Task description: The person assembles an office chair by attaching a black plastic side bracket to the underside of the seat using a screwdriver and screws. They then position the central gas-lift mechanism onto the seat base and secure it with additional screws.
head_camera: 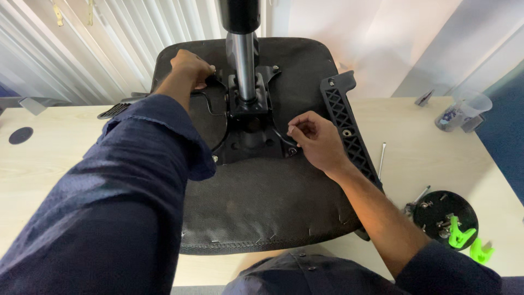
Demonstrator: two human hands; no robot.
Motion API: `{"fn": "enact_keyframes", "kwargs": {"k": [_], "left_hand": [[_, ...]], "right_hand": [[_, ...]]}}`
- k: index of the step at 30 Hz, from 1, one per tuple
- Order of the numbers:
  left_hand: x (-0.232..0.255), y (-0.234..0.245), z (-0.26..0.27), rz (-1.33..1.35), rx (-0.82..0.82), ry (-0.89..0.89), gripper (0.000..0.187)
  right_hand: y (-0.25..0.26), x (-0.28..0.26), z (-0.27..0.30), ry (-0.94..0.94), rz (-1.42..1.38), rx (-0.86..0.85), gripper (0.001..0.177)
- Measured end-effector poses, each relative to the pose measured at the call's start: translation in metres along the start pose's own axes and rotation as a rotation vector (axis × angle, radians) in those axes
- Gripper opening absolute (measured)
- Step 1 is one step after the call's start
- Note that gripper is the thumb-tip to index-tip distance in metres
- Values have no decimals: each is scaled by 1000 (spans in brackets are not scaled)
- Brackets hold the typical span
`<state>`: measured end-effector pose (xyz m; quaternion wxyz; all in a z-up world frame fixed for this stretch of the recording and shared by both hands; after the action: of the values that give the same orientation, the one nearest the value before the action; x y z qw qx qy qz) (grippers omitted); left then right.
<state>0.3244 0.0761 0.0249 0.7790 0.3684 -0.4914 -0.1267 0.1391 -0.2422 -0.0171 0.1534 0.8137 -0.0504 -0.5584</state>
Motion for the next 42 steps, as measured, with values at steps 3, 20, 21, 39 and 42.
{"fn": "enact_keyframes", "kwargs": {"k": [3, 20, 21, 39, 42], "left_hand": [[0, -2, -5, 4, -17, 16, 24], [9, -7, -2, -194, 70, -73, 36], [13, -8, -2, -253, 49, -122, 32], [26, 21, 101, -405, 244, -449, 46], [7, 36, 156, -8, 438, -686, 29]], "right_hand": [[0, -2, 0, 22, -4, -4, 12], [1, -9, 1, -29, 88, -9, 15], [1, -7, 1, -51, 97, -10, 15], [-1, -1, -1, 34, 58, -18, 10], [-2, 3, -3, 70, 62, 10, 8]]}}
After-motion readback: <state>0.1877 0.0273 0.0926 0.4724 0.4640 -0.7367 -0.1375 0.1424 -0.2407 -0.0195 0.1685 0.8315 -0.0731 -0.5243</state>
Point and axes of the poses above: each hand's wrist, its own z-axis away from the middle knuckle, its own y-axis out of the back of the hand, x = y × z, the point moved 4 cm from there along -z, towards the middle knuckle, and after that the axes turned 5 degrees about y, right-handed, at the moved point
